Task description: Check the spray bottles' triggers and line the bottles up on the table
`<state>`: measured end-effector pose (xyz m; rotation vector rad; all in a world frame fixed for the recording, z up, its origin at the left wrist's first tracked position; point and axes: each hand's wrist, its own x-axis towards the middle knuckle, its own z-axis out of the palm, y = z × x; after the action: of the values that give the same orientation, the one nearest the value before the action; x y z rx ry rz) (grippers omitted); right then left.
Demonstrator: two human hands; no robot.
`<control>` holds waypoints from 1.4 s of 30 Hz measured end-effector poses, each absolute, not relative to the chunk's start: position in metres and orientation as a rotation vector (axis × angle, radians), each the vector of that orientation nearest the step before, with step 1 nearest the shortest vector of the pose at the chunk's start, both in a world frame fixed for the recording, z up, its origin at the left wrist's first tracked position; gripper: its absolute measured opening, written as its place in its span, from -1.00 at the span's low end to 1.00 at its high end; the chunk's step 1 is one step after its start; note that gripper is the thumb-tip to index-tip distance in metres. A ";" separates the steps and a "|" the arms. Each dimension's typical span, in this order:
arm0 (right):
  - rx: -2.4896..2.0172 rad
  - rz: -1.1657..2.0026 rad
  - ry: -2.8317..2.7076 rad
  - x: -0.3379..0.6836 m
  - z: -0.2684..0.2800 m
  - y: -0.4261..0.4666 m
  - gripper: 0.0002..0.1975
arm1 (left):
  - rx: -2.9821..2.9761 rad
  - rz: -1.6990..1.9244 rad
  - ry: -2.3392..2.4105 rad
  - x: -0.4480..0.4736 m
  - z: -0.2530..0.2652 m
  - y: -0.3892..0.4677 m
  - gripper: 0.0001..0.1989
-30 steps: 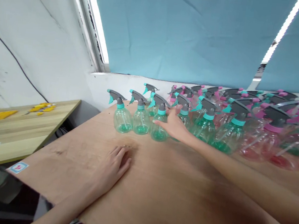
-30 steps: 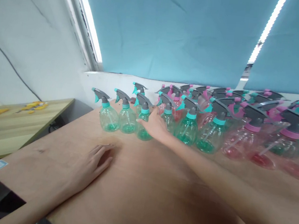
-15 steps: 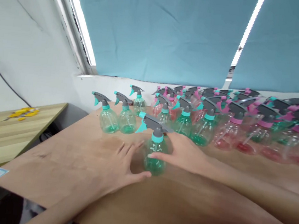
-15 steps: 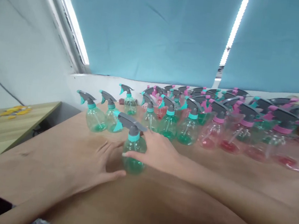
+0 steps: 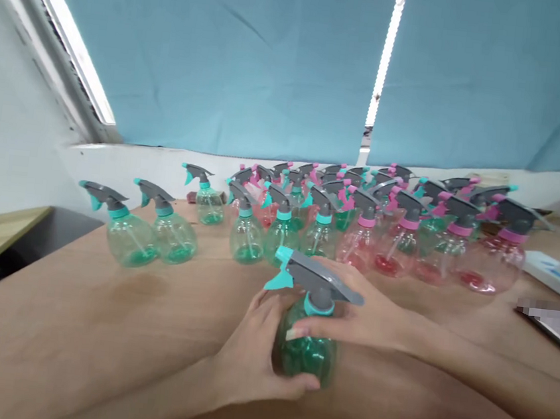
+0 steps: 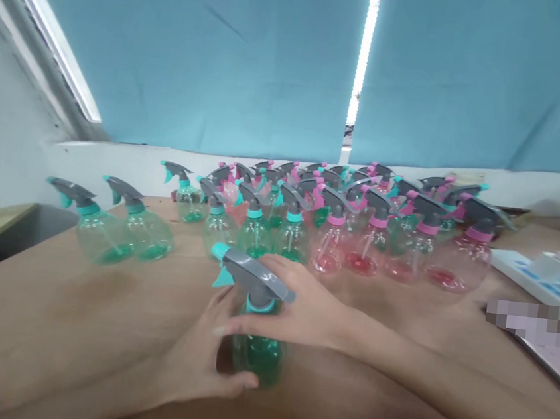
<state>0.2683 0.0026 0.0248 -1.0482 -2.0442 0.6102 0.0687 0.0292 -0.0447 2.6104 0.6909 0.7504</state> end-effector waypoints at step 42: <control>-1.077 0.990 -1.617 0.354 -0.015 0.037 -0.74 | 2.883 0.289 0.906 0.133 -0.064 0.051 -0.43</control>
<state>0.3537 0.0367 -0.0153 -1.0770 -1.6167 0.9898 0.1328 0.0506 -0.0640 2.8826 0.9065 0.2885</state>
